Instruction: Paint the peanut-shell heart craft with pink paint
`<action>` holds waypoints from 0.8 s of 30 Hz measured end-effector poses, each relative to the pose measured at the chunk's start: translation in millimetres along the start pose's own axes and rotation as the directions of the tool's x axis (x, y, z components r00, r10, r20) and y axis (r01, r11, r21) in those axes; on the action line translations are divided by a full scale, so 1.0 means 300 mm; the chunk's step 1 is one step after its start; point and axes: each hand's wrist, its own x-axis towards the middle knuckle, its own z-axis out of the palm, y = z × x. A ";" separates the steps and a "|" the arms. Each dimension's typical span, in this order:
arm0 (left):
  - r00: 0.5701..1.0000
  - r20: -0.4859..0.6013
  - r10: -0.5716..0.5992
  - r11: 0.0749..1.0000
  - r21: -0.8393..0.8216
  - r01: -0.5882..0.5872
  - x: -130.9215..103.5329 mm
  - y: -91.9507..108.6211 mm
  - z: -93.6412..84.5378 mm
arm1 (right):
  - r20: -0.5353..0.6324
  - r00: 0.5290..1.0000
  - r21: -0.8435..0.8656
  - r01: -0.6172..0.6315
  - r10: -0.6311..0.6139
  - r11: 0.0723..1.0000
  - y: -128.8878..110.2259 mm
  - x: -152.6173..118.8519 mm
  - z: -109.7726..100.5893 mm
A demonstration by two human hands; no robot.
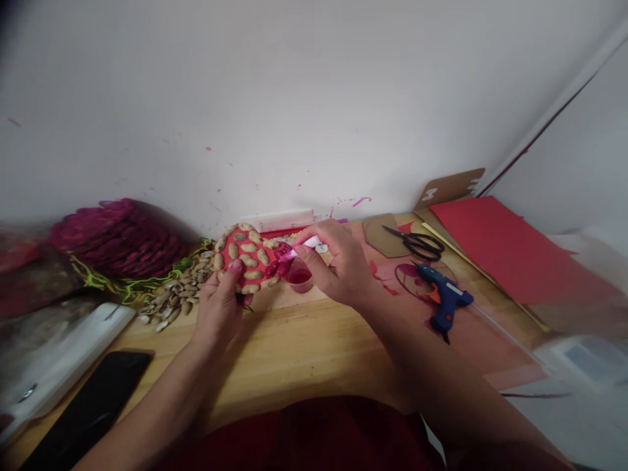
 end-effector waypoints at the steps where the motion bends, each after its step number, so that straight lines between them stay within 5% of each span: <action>1: 1.000 0.000 0.008 1.000 0.019 -0.008 0.002 -0.002 -0.004 | 0.012 1.000 0.009 -0.008 0.008 1.000 -0.007 0.000 -0.001; 12: 0.999 -0.003 0.054 0.994 0.094 -0.054 0.002 -0.003 -0.006 | 0.159 0.987 0.047 -0.030 0.022 0.998 -0.045 -0.002 0.024; 24: 0.996 0.005 0.091 0.985 0.146 -0.091 -0.002 -0.013 -0.016 | 0.179 0.982 0.016 0.055 -0.057 0.998 -0.035 0.005 0.021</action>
